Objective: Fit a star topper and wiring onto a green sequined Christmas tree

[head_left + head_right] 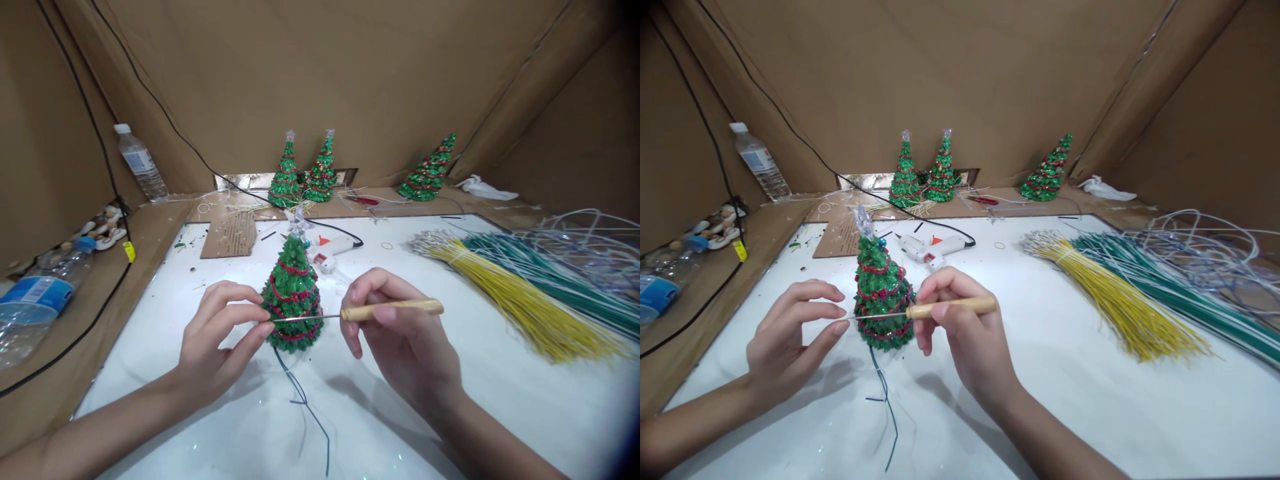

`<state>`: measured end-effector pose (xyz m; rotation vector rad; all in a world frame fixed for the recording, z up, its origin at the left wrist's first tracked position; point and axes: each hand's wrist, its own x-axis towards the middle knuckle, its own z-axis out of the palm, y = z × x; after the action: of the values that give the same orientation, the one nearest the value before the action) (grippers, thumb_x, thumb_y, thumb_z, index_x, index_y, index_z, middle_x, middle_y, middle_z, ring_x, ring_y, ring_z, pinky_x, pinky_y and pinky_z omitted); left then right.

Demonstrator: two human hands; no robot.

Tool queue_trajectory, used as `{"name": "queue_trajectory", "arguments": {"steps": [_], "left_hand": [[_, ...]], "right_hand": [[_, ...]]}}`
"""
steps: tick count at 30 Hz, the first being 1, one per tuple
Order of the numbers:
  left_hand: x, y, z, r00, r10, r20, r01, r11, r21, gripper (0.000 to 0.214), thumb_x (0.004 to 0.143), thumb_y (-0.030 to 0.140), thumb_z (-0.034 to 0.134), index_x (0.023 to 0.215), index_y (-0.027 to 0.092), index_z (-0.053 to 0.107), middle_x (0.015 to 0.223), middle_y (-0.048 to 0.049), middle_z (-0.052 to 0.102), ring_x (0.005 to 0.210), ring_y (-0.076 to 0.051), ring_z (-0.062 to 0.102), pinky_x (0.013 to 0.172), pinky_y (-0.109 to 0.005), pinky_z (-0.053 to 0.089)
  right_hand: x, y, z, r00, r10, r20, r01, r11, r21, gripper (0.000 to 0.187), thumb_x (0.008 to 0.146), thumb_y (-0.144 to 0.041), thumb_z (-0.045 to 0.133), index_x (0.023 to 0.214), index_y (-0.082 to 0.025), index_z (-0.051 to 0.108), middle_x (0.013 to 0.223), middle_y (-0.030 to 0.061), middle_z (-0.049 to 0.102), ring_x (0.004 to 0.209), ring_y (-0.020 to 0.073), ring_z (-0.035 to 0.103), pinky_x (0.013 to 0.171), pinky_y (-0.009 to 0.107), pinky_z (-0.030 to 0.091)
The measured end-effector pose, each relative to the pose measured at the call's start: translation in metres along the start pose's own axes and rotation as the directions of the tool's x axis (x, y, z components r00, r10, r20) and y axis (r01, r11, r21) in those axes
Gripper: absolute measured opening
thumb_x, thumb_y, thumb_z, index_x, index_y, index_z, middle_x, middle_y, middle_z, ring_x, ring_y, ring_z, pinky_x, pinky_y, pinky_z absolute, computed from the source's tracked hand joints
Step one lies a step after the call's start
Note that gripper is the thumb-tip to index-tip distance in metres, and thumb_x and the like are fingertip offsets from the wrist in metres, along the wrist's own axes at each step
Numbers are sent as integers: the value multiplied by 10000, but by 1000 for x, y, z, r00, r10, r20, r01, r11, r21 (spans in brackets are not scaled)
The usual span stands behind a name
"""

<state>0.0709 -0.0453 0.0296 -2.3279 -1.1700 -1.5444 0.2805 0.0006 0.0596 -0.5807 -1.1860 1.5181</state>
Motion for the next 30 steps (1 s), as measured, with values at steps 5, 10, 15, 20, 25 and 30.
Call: {"name": "queue_trajectory", "arguments": {"steps": [5, 10, 15, 20, 25, 30], "left_hand": [[0, 1, 1, 1000, 9, 19, -8, 1000, -2, 186, 842, 45, 618, 949, 193, 582, 946, -60, 611, 889, -183, 602, 782, -359, 521], [1, 1, 0, 999, 3, 49, -4, 1000, 27, 175, 844, 38, 606, 914, 196, 581, 936, -59, 606, 880, -179, 597, 755, -332, 517], [0, -3, -1, 984, 125, 130, -140, 984, 112, 171, 836, 18, 594, 911, 170, 579, 940, -73, 617, 864, -179, 584, 804, -368, 493], [-1, -6, 0, 941, 294, 167, -327, 917, 227, 154, 836, 4, 570, 903, 141, 593, 870, -66, 672, 854, -183, 631, 890, -401, 455], [-1, -6, -1, 931, 310, 191, -354, 896, 267, 150, 833, 6, 588, 912, 132, 598, 858, -72, 693, 871, -190, 643, 889, -399, 464], [2, -7, -1, 949, 276, 152, -307, 917, 253, 121, 862, 33, 558, 916, 141, 570, 841, -74, 669, 824, -170, 633, 858, -381, 486]], "right_hand": [[-2, 1, -1, 1000, -13, 28, 15, 998, -53, 61, 659, -213, 617, 706, -189, 648, 531, -16, 595, 423, 108, 514, 359, 209, 406], [-6, 5, -9, 993, -57, 102, 68, 992, -110, 83, 731, -252, 631, 785, -192, 649, 580, -4, 609, 463, 105, 512, 396, 210, 398], [-10, 6, -11, 977, -147, 156, 179, 960, -216, 84, 801, -280, 626, 834, -208, 654, 621, -8, 590, 511, 102, 503, 425, 210, 379], [-13, 0, -7, 969, -181, 166, 227, 918, -325, 77, 822, -287, 617, 812, -212, 630, 598, -16, 571, 476, 102, 476, 409, 226, 347], [-14, 0, -7, 971, -175, 166, 225, 906, -360, 105, 828, -303, 619, 786, -207, 615, 579, -16, 562, 458, 103, 473, 404, 233, 346], [-12, 3, -11, 976, -166, 141, 198, 947, -254, 91, 829, -297, 620, 835, -213, 655, 616, -3, 596, 495, 110, 510, 416, 224, 382]]}}
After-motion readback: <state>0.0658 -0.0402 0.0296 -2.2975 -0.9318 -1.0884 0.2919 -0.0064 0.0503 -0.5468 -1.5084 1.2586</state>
